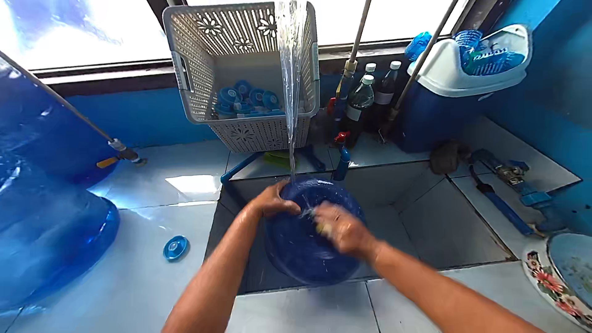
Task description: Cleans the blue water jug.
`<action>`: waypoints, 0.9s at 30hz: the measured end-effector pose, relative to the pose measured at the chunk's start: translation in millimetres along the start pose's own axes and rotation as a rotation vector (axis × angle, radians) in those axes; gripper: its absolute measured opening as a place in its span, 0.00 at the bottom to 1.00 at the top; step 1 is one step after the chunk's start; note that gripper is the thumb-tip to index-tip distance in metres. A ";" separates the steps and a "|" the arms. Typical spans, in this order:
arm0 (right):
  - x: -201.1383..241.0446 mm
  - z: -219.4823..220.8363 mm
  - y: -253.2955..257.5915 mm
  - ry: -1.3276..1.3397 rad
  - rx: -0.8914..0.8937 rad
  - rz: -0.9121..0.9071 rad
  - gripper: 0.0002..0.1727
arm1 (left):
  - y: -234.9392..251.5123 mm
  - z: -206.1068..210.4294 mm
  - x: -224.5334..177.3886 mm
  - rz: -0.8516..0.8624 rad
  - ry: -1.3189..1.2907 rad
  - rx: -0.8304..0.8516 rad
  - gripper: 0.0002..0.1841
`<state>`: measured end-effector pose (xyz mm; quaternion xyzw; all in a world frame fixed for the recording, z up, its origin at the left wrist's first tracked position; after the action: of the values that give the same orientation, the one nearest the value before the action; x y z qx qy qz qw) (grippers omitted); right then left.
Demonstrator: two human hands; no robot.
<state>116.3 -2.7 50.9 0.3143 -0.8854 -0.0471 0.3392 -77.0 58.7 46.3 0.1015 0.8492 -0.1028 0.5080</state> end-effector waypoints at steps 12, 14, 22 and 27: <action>-61.6 -15.5 115.3 -0.158 0.261 0.734 0.22 | -75.3 70.4 -11.5 -0.090 -0.058 -0.546 0.60; -17.3 -0.5 102.3 -0.164 0.160 0.498 0.19 | -71.1 71.5 -12.9 -0.059 -0.047 -0.555 0.59; -44.6 -10.5 83.4 -0.149 0.004 0.551 0.23 | -83.3 78.1 -18.0 -0.088 -0.124 -0.643 0.52; 49.9 20.1 -43.7 0.182 -0.002 -0.129 0.20 | 6.4 7.7 -9.7 -0.071 -0.041 -0.009 0.35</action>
<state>98.0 -69.5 51.0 0.3733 -0.8288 -0.0410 0.4148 -64.2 62.0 50.8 0.0669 0.8420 -0.1189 0.5219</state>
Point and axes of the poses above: each hand's wrist, its own y-axis towards the middle knuckle, its own z-axis out of the palm, x = y × z, the point moved 8 cm from there along y, towards the middle knuckle, and after that the axes turned 14 degrees about z, right-handed, at the moved point
